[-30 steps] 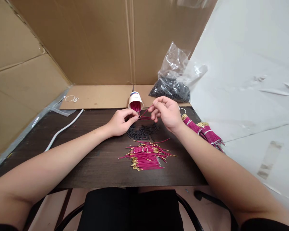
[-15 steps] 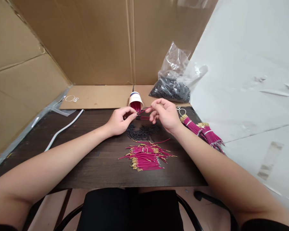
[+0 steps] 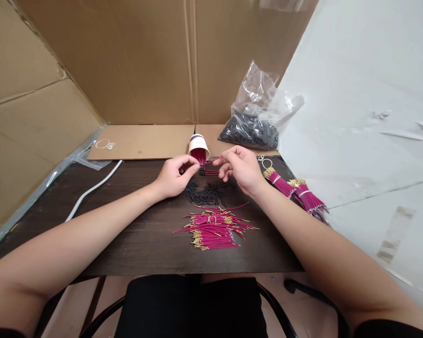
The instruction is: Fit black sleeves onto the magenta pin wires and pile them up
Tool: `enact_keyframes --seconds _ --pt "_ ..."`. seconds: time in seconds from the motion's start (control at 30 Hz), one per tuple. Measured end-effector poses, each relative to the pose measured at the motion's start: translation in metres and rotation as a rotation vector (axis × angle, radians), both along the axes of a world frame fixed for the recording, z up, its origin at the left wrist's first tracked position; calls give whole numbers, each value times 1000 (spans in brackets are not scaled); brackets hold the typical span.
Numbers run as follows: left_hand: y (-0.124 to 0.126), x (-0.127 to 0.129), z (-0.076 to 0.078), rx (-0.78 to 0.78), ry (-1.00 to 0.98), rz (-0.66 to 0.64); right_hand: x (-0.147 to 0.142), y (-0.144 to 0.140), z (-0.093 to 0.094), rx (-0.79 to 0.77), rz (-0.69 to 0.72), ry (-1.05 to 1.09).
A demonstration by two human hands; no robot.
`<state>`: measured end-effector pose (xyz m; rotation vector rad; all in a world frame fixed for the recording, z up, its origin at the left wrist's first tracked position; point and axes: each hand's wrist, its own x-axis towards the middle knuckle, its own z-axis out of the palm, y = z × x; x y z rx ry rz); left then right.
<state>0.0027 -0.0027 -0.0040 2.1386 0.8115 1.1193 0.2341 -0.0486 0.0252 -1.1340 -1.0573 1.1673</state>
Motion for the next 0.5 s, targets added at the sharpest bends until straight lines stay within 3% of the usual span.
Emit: enact_keyframes --seconds 0.3,0.5 --pt "-1 0 1 23 27 14 3 3 -5 -93 51 64" --pt "0 0 1 27 32 14 4 4 -5 -70 59 48"
